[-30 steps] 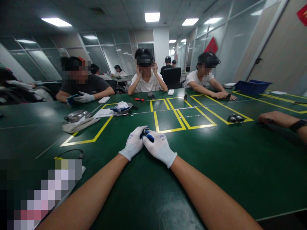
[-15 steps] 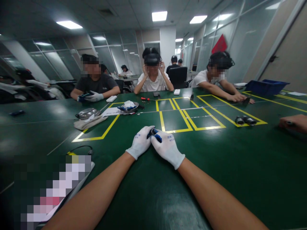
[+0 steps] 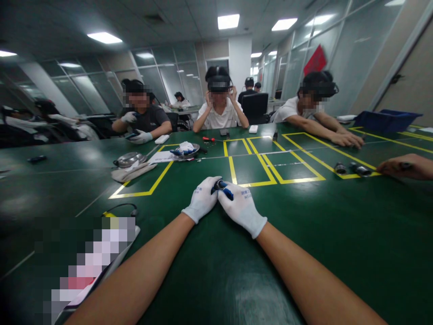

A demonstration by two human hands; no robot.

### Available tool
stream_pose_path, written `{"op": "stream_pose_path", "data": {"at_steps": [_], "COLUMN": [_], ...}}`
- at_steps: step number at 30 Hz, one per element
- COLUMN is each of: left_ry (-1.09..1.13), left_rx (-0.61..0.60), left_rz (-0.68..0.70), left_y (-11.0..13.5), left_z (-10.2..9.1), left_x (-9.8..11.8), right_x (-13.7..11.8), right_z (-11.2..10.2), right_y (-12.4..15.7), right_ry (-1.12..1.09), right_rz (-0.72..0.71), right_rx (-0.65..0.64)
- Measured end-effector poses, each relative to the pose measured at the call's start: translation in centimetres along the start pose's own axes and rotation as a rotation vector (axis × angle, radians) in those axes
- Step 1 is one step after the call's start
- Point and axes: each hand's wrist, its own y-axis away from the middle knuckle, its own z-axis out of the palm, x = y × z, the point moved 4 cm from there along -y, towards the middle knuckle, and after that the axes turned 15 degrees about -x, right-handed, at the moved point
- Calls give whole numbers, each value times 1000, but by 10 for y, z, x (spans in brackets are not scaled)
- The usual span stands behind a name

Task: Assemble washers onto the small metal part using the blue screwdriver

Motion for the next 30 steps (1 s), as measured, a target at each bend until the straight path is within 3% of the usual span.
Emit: {"op": "stream_pose_path", "data": {"at_steps": [7,25,30], "left_ry": [28,43,34], "left_rx": [9,6,12], "left_rz": [-6,-25,-32], "left_y": [0,0,0], "left_z": [-2,-3,-2], "left_x": [-1,-1,-3], "right_x": [-1,0,1], "right_z": [-3,-2,-4], "right_y": [0,-1,-1], "right_ry": [-78,-83,-87], "right_rz": [-7,-21,15], "right_rx": [-76,-110,-68]}}
